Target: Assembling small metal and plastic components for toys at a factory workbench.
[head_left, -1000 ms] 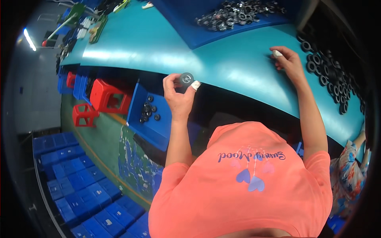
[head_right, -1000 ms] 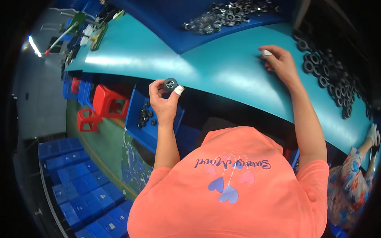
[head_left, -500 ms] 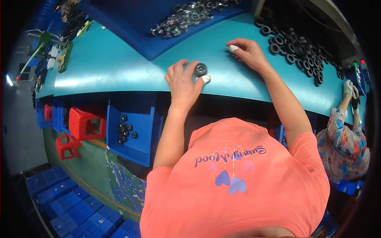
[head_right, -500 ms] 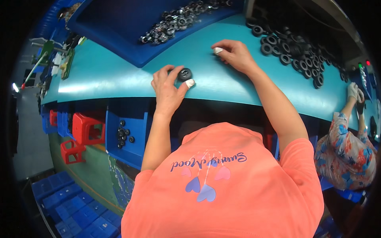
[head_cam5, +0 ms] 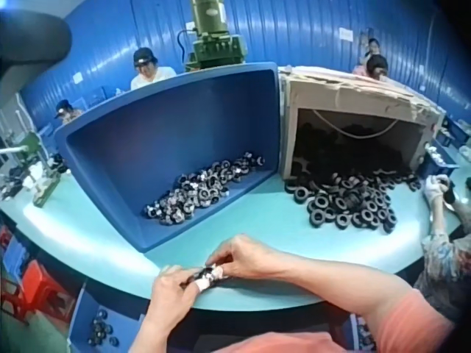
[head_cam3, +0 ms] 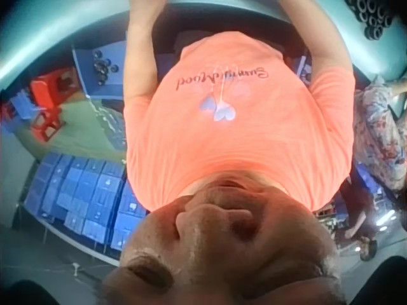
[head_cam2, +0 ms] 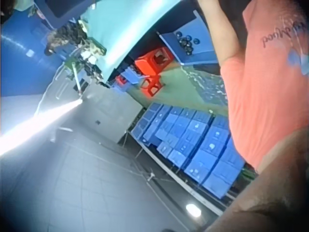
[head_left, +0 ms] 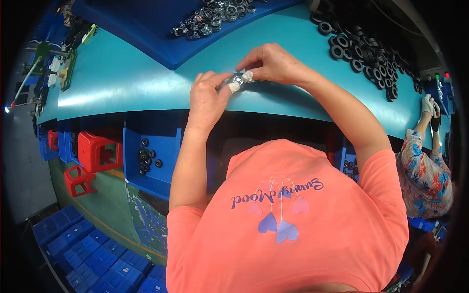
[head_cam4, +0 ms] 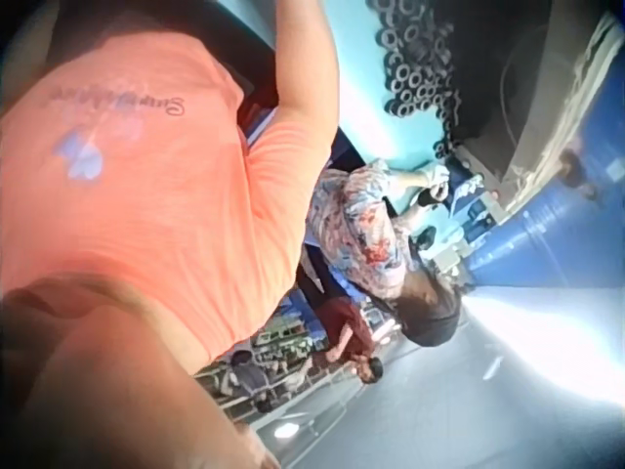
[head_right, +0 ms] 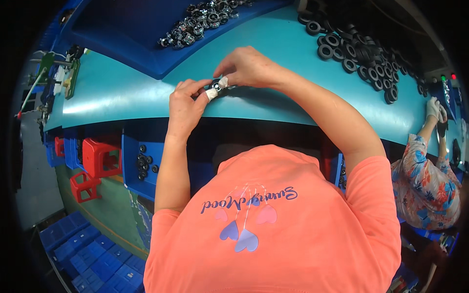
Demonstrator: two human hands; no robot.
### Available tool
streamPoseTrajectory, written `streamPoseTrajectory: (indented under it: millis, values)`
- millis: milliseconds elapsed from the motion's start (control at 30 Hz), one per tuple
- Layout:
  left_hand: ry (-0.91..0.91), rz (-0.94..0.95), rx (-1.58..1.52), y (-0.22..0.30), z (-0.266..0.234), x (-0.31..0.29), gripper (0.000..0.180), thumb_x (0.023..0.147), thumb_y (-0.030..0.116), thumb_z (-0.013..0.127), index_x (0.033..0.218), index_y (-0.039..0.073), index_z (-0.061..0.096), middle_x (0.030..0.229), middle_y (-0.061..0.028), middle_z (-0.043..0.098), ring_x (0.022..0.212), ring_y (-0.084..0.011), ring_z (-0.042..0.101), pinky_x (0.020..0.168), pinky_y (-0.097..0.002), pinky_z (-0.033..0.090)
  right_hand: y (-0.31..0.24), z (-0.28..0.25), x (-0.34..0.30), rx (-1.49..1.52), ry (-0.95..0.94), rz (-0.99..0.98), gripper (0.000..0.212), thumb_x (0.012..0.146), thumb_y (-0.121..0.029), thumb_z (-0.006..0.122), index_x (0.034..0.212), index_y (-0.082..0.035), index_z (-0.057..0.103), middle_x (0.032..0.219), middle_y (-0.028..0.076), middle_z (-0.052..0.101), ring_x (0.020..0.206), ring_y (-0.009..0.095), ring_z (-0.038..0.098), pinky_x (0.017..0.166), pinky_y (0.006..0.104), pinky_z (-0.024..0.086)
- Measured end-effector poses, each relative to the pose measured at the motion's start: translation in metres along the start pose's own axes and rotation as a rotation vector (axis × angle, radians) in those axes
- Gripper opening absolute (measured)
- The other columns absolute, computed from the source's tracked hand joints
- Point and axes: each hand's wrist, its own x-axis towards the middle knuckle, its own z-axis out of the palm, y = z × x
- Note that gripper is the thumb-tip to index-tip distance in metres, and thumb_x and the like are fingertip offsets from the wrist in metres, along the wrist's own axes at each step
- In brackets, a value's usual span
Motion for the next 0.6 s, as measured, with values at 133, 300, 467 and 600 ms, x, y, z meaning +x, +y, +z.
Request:
streamPoseTrajectory:
  millis: [133, 300, 467, 600]
  values:
    - [-0.077, 0.032, 0.032, -0.001, -0.005, 0.006, 0.026, 0.077, 0.008, 0.069, 0.101, 0.005, 0.077, 0.078, -0.0118, 0.063, 0.08, -0.0311, 0.057, 0.075, -0.0426, 0.049, -0.001, 0.002, 0.005, -0.028, -0.044, 0.05, 0.029, 0.075, -0.006, 0.077, 0.103, -0.003, 0.077, 0.086, 0.014, 0.074, 0.077, 0.022, 0.071, 0.07, 0.0341, 0.056]
    - [-0.131, 0.12, 0.168, 0.001, -0.002, 0.012, 0.029, 0.076, 0.004, 0.069, 0.104, 0.005, 0.076, 0.076, -0.0132, 0.064, 0.078, -0.0316, 0.058, 0.073, -0.0432, 0.049, -0.008, 0.006, 0.009, -0.14, -0.059, 0.056, 0.024, 0.074, -0.001, 0.077, 0.097, -0.003, 0.077, 0.083, 0.014, 0.074, 0.077, 0.024, 0.072, 0.069, 0.0354, 0.056]
    - [-0.152, 0.165, 0.224, -0.002, -0.001, 0.013, 0.029, 0.077, 0.003, 0.068, 0.104, 0.004, 0.076, 0.074, -0.016, 0.063, 0.076, -0.0343, 0.059, 0.073, -0.0457, 0.049, -0.021, 0.007, 0.01, -0.282, -0.069, 0.024, 0.02, 0.074, 0.001, 0.075, 0.093, -0.003, 0.077, 0.085, 0.016, 0.074, 0.08, 0.028, 0.072, 0.071, 0.0378, 0.056]
    - [-0.12, 0.21, 0.259, 0.003, -0.003, 0.012, 0.031, 0.078, 0.004, 0.07, 0.109, 0.005, 0.076, 0.072, -0.0132, 0.065, 0.07, -0.0278, 0.061, 0.069, -0.0409, 0.051, -0.016, 0.011, 0.006, -0.292, -0.039, -0.017, 0.019, 0.077, 0.0, 0.073, 0.096, -0.002, 0.076, 0.083, 0.015, 0.074, 0.078, 0.026, 0.072, 0.072, 0.0368, 0.056]
